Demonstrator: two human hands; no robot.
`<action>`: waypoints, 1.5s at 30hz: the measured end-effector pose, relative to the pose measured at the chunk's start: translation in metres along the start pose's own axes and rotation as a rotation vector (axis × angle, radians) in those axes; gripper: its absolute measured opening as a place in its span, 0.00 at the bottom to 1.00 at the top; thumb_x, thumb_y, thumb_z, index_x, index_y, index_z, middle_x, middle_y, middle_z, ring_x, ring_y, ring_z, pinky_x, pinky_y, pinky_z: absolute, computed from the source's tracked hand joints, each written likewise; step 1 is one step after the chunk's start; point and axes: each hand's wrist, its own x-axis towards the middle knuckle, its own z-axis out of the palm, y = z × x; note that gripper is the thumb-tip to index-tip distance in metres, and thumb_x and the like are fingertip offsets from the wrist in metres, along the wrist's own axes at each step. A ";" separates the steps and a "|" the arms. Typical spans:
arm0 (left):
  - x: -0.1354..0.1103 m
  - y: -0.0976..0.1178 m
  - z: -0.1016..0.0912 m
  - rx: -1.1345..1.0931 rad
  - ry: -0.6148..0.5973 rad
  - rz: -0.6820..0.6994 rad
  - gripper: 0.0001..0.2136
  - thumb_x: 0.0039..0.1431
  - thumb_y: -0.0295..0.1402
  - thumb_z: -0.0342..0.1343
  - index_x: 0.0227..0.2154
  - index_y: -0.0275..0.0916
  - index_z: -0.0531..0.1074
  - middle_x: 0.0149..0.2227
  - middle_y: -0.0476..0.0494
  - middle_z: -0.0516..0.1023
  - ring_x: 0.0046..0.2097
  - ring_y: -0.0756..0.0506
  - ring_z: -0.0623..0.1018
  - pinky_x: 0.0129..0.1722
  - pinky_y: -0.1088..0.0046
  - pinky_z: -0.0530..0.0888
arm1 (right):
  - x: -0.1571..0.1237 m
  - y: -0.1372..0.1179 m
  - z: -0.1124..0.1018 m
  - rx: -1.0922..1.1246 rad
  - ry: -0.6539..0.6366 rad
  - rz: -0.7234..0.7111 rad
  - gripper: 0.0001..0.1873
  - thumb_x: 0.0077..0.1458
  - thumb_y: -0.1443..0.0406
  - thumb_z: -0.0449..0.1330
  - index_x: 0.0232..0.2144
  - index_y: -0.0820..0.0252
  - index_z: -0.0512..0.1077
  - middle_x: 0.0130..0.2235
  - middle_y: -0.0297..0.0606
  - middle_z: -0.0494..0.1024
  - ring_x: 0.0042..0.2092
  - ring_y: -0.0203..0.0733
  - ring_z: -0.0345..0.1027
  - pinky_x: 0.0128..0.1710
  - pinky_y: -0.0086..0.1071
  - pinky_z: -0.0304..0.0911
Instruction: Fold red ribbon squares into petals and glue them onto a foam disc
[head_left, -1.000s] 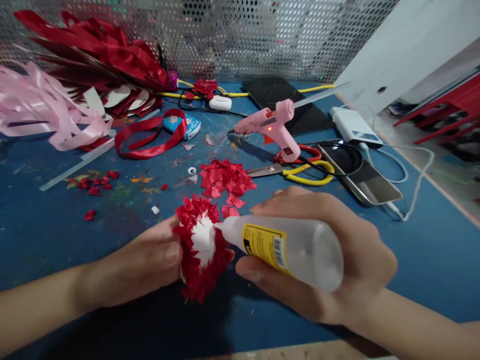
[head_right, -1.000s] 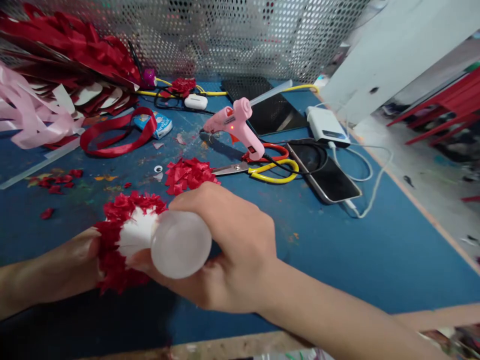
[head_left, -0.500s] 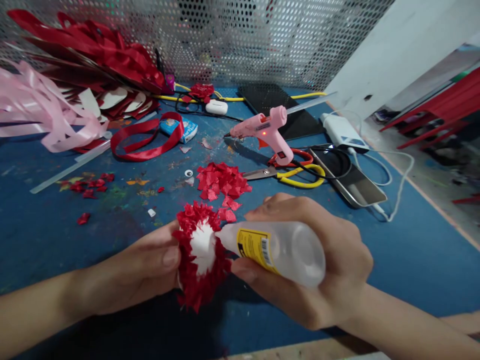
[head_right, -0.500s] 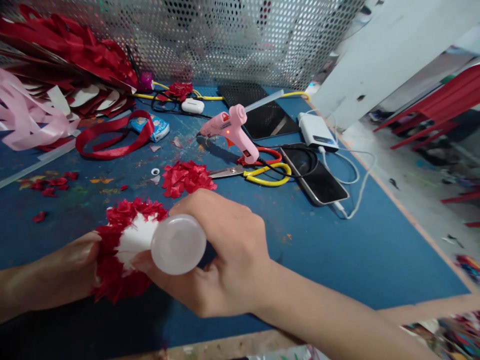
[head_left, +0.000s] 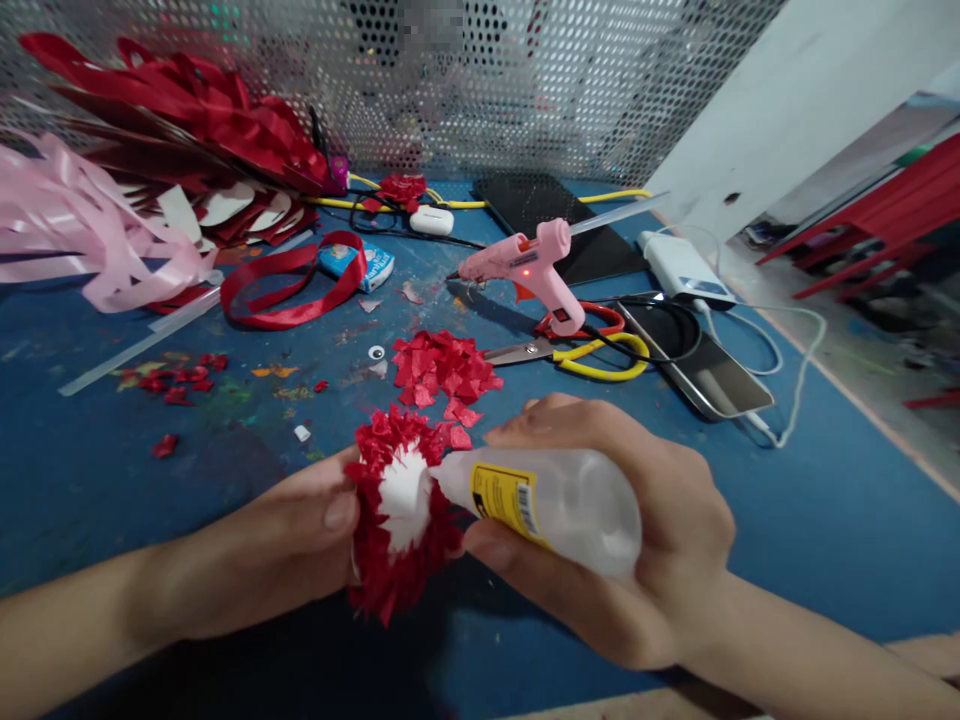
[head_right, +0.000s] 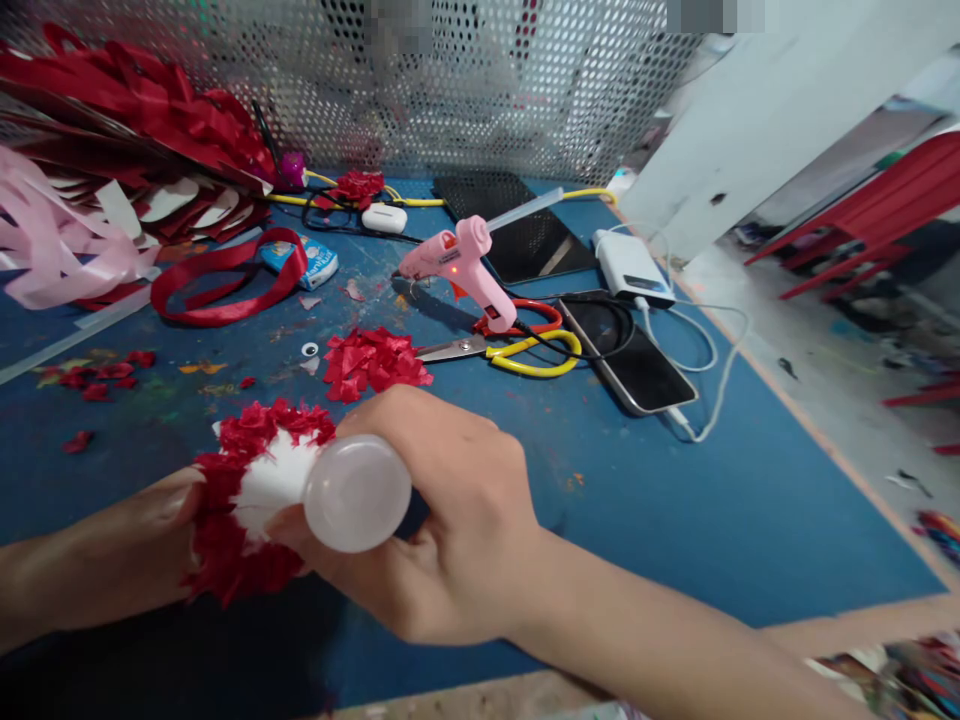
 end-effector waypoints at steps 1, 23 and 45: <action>0.000 0.000 0.000 0.003 -0.002 0.000 0.16 0.63 0.36 0.53 0.54 0.45 0.69 0.51 0.50 0.77 0.57 0.47 0.71 0.53 0.76 0.66 | 0.000 0.000 0.000 -0.008 0.000 -0.004 0.12 0.47 0.66 0.66 0.31 0.55 0.65 0.28 0.28 0.74 0.28 0.33 0.68 0.28 0.26 0.66; -0.005 -0.001 -0.002 -0.022 0.040 -0.034 0.18 0.62 0.38 0.53 0.55 0.48 0.67 0.53 0.49 0.75 0.60 0.44 0.68 0.56 0.69 0.64 | -0.002 0.000 0.001 -0.004 0.005 -0.005 0.12 0.46 0.66 0.67 0.28 0.55 0.65 0.26 0.26 0.73 0.25 0.32 0.67 0.27 0.26 0.66; -0.006 -0.002 -0.005 -0.006 0.033 -0.059 0.18 0.61 0.40 0.53 0.54 0.48 0.69 0.54 0.49 0.74 0.59 0.43 0.69 0.54 0.72 0.67 | -0.003 -0.001 -0.001 0.003 0.039 -0.073 0.11 0.45 0.68 0.66 0.28 0.55 0.65 0.26 0.27 0.76 0.24 0.32 0.69 0.27 0.25 0.68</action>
